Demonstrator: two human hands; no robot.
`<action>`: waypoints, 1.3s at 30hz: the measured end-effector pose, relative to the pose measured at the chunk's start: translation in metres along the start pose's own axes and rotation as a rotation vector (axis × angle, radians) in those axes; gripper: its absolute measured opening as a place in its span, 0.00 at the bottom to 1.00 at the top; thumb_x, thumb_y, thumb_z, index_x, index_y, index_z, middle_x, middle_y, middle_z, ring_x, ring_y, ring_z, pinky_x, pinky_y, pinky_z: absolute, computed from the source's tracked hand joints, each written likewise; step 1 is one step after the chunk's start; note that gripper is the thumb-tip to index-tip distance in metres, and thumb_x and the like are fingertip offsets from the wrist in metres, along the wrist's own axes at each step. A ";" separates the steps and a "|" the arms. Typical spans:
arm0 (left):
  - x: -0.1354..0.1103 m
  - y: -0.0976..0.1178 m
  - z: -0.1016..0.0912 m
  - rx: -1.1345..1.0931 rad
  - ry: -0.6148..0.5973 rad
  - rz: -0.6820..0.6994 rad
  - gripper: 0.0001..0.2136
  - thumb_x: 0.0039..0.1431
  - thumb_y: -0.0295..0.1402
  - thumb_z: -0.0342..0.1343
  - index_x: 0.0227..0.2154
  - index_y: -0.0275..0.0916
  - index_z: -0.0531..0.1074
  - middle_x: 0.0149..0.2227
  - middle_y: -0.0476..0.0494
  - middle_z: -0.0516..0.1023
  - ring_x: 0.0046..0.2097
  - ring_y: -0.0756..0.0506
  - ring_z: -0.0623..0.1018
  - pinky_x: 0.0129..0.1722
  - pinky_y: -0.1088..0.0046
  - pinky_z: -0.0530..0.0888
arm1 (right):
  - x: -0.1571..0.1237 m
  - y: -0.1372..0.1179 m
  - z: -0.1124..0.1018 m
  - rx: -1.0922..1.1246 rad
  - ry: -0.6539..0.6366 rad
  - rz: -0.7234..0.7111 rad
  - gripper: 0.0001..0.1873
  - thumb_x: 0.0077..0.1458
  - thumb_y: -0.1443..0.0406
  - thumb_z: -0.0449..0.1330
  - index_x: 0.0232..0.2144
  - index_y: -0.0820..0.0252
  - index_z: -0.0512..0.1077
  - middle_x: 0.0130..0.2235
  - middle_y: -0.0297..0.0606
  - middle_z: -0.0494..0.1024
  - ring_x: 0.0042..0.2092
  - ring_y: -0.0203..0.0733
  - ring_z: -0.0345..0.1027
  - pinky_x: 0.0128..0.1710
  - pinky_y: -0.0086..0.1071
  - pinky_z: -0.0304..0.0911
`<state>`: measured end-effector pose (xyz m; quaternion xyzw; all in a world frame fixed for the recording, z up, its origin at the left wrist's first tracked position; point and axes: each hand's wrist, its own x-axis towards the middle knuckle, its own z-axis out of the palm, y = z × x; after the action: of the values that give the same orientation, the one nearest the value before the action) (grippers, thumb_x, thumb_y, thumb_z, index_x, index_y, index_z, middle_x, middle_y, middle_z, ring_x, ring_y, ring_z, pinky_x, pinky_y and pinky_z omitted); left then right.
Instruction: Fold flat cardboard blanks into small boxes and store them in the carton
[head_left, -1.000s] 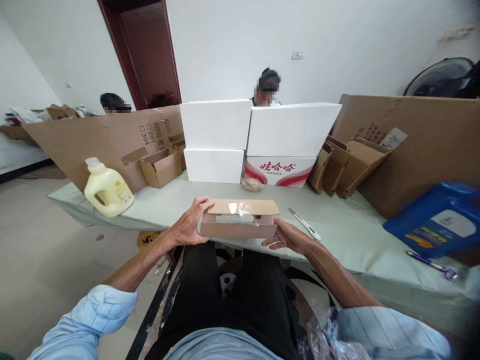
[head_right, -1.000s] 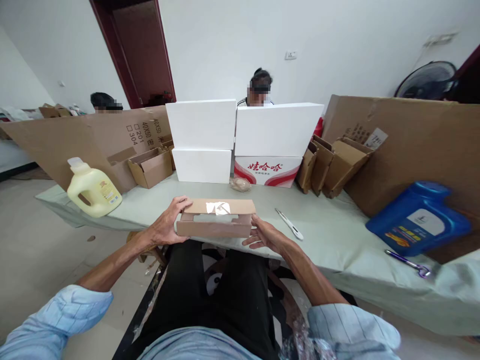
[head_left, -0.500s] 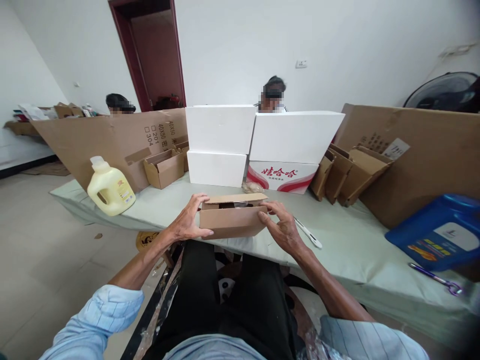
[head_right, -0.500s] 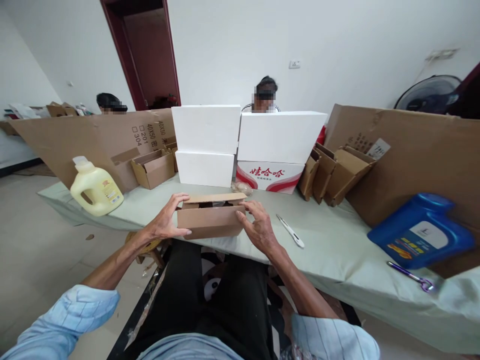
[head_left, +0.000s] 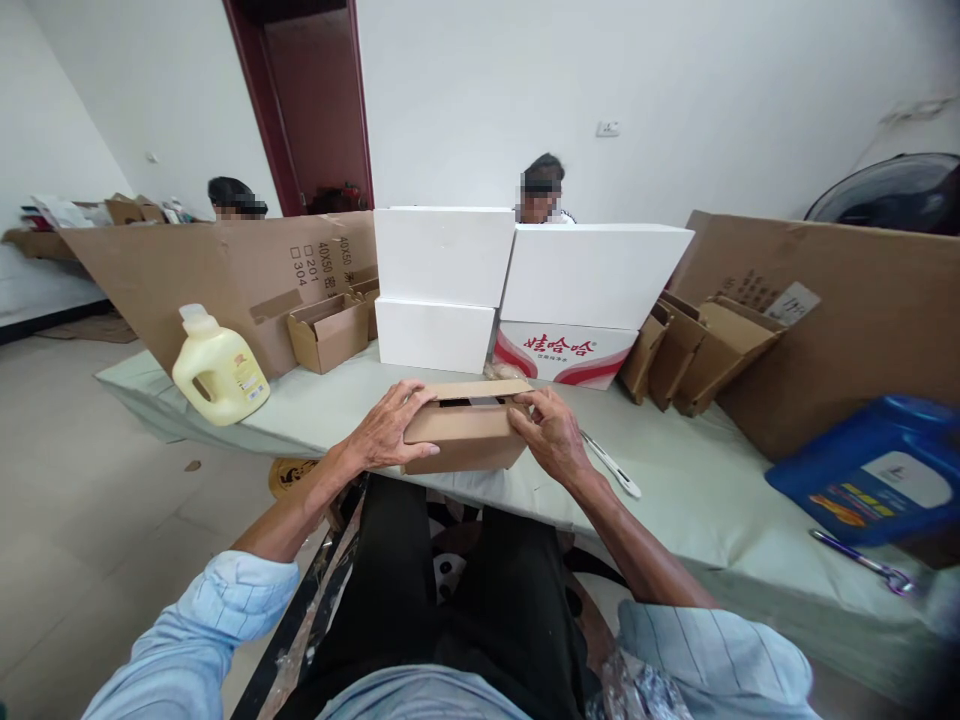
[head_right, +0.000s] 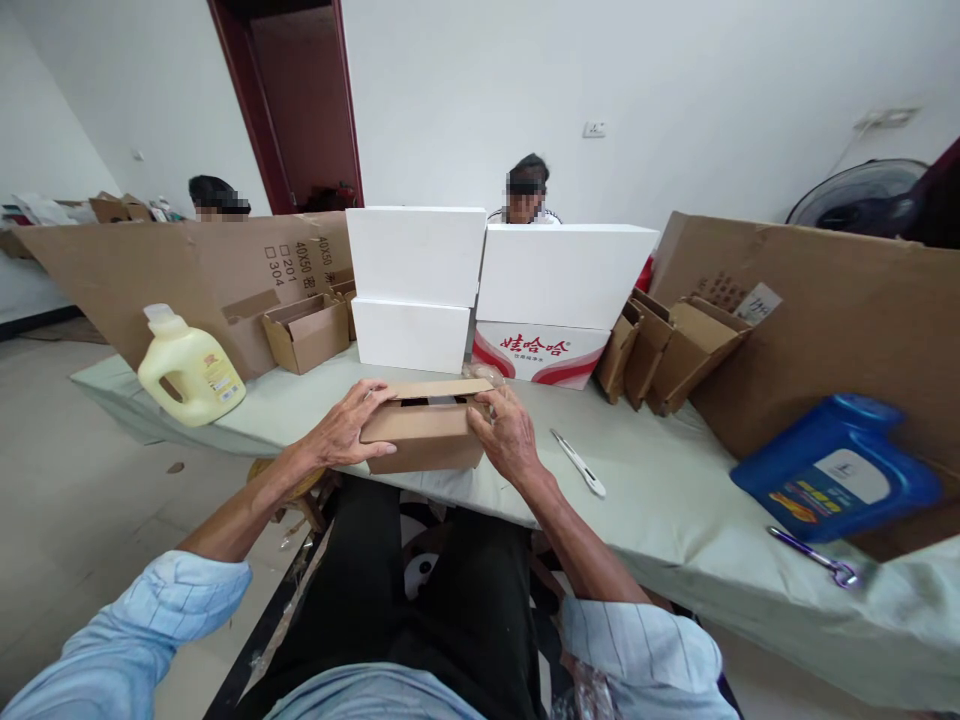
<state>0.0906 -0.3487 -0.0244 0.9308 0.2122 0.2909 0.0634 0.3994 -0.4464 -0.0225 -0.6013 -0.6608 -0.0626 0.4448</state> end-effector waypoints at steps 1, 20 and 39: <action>0.001 0.000 0.002 0.009 0.006 -0.002 0.38 0.59 0.47 0.70 0.68 0.43 0.63 0.67 0.30 0.65 0.67 0.28 0.70 0.66 0.43 0.72 | 0.000 -0.001 0.000 -0.041 0.012 -0.001 0.06 0.59 0.61 0.61 0.37 0.56 0.75 0.36 0.39 0.74 0.37 0.49 0.70 0.37 0.41 0.64; 0.008 -0.010 0.017 -0.046 0.021 -0.030 0.36 0.56 0.50 0.72 0.63 0.41 0.66 0.68 0.28 0.65 0.69 0.27 0.67 0.68 0.39 0.69 | 0.026 -0.005 0.004 -0.275 -0.063 -0.518 0.15 0.76 0.61 0.53 0.44 0.52 0.80 0.48 0.44 0.80 0.47 0.52 0.69 0.47 0.43 0.69; -0.012 -0.008 -0.005 -0.102 -0.006 0.027 0.39 0.57 0.46 0.72 0.67 0.42 0.61 0.67 0.28 0.66 0.69 0.28 0.69 0.68 0.42 0.69 | 0.037 -0.005 -0.026 -0.159 -0.182 -0.537 0.10 0.71 0.64 0.58 0.50 0.53 0.78 0.49 0.47 0.80 0.50 0.55 0.74 0.46 0.46 0.74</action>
<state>0.0757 -0.3463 -0.0283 0.9299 0.1844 0.2995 0.1074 0.4124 -0.4365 0.0199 -0.4411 -0.8265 -0.1755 0.3025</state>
